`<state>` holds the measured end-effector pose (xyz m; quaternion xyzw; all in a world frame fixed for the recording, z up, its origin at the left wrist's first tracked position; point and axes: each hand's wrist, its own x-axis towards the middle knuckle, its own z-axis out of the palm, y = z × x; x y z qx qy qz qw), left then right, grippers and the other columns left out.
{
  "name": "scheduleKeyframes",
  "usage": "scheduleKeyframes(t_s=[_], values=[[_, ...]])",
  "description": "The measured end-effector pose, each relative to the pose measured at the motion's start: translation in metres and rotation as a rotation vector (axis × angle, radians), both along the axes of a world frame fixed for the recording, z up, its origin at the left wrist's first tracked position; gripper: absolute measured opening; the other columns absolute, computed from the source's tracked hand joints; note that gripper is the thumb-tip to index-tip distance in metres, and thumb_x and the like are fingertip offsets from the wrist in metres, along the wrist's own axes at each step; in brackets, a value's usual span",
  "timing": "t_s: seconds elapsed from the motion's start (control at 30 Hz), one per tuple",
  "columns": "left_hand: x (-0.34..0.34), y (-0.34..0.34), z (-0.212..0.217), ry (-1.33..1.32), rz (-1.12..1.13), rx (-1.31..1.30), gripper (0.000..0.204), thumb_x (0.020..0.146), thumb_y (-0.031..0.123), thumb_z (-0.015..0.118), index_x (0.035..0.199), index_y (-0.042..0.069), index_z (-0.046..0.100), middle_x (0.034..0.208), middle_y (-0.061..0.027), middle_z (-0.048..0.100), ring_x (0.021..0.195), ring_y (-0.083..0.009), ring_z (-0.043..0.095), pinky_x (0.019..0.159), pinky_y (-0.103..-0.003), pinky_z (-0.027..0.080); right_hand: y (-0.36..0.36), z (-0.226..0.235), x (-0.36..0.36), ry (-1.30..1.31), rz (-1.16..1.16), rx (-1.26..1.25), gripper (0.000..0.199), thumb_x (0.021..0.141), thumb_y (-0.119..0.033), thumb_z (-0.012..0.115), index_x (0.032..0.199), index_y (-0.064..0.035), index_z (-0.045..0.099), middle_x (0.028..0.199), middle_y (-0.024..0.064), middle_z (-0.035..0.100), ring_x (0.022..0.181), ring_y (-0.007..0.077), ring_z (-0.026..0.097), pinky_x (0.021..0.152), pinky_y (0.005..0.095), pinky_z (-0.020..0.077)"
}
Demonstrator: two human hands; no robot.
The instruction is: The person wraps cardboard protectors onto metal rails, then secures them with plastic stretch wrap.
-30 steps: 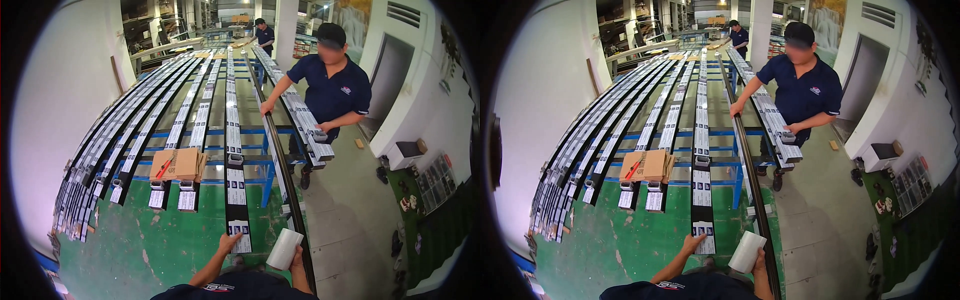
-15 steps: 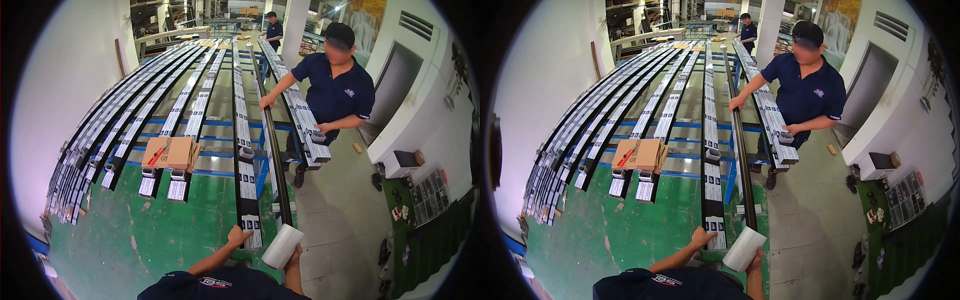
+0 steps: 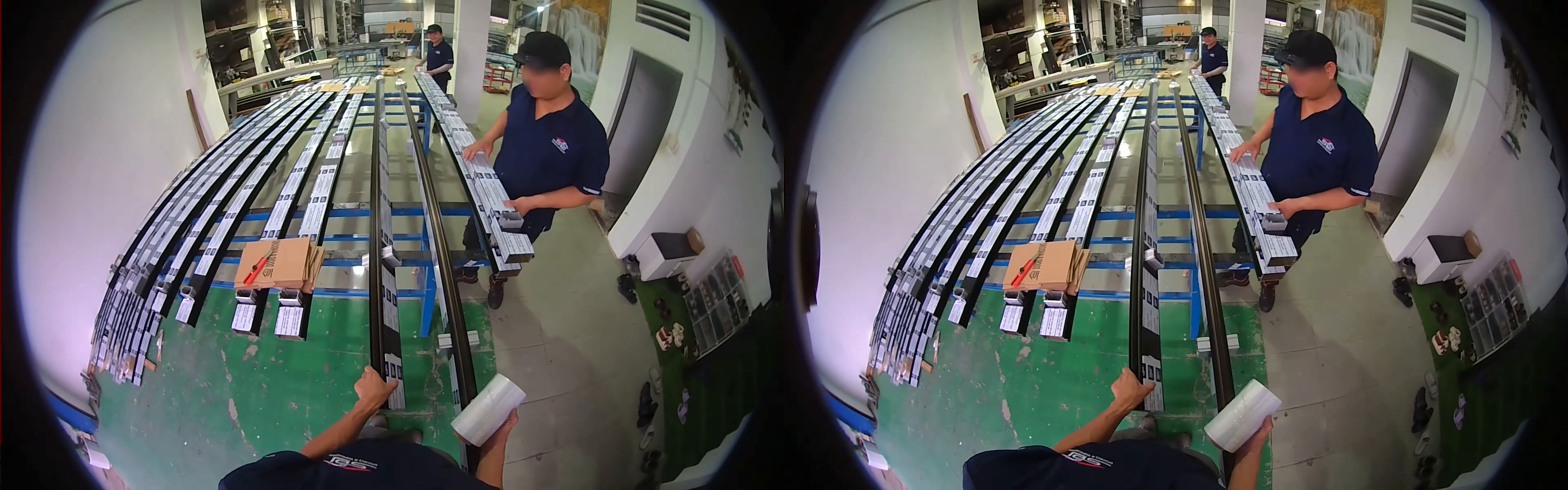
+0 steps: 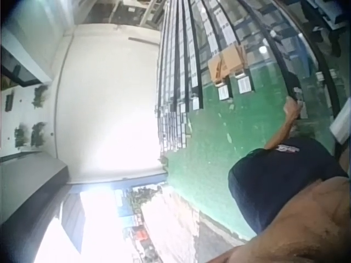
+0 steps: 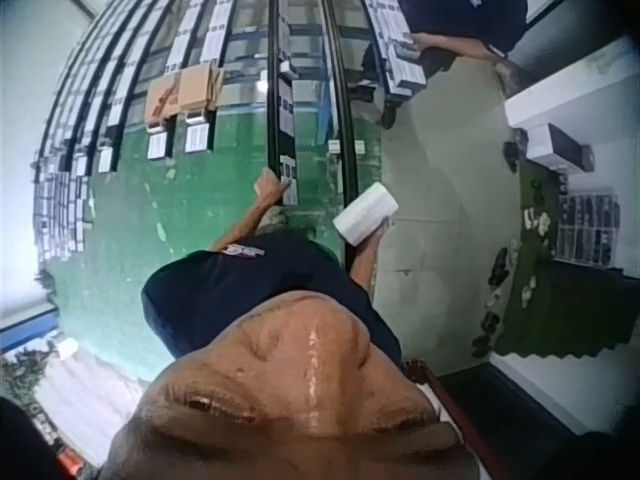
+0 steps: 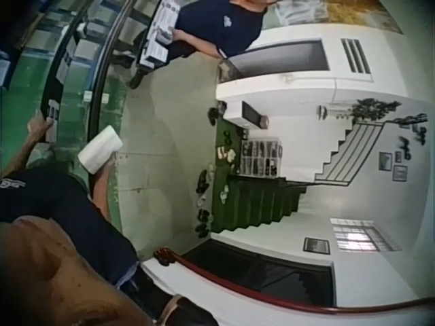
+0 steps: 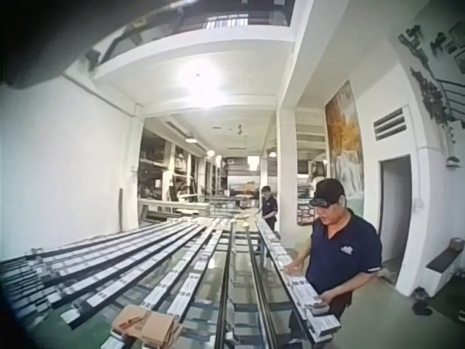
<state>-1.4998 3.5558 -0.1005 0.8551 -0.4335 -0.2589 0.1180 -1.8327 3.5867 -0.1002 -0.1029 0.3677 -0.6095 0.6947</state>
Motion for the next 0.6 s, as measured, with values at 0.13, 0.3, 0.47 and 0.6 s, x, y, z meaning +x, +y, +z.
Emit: scheduleKeyframes(t_s=[0.13, 0.3, 0.47, 0.6], values=[[-0.013, 0.006, -0.007, -0.134, -0.006, -0.182, 0.073, 0.067, 0.046, 0.08, 0.108, -0.003, 0.046, 0.103, -0.0223, 0.062, 0.095, -0.0387, 0.066, 0.081, -0.048, 0.055, -0.001, -0.006, 0.002, 0.017, -0.042, 0.039, 0.069, 0.091, -0.063, 0.042, 0.132, -0.009, 0.055, 0.119, 0.0119, 0.065, 0.106, 0.0314, 0.064, 0.09, 0.0491, 0.0537], [-0.013, 0.008, -0.028, -0.098, 0.023, -0.288, 0.074, 0.07, 0.046, 0.081, 0.116, -0.001, 0.046, 0.108, -0.0184, 0.061, 0.098, -0.035, 0.064, 0.084, -0.045, 0.055, 0.002, -0.01, 0.005, -0.014, 0.003, -0.006, 0.068, 0.091, -0.063, 0.045, 0.132, -0.0092, 0.054, 0.12, 0.0124, 0.064, 0.106, 0.032, 0.064, 0.089, 0.0499, 0.0537], [0.006, 0.02, -0.034, 1.14, 0.249, -0.375, 0.086, 0.08, 0.057, 0.075, 0.134, -0.003, 0.044, 0.117, -0.0152, 0.062, 0.103, -0.0237, 0.063, 0.087, -0.04, 0.053, 0.011, 0.0, 0.009, -0.003, 0.026, -0.031, 0.068, 0.09, -0.062, 0.047, 0.132, -0.0091, 0.054, 0.12, 0.0127, 0.064, 0.105, 0.0324, 0.064, 0.09, 0.05, 0.0539], [-0.012, 0.021, 0.001, 1.139, 0.367, -0.141, 0.092, 0.081, 0.061, 0.072, 0.138, -0.003, 0.042, 0.12, -0.016, 0.061, 0.106, -0.0216, 0.061, 0.091, -0.038, 0.051, 0.016, 0.01, 0.014, -0.042, 0.052, -0.006, 0.065, 0.093, -0.06, 0.043, 0.131, -0.0087, 0.055, 0.12, 0.0137, 0.065, 0.104, 0.0326, 0.065, 0.089, 0.0497, 0.0545]])
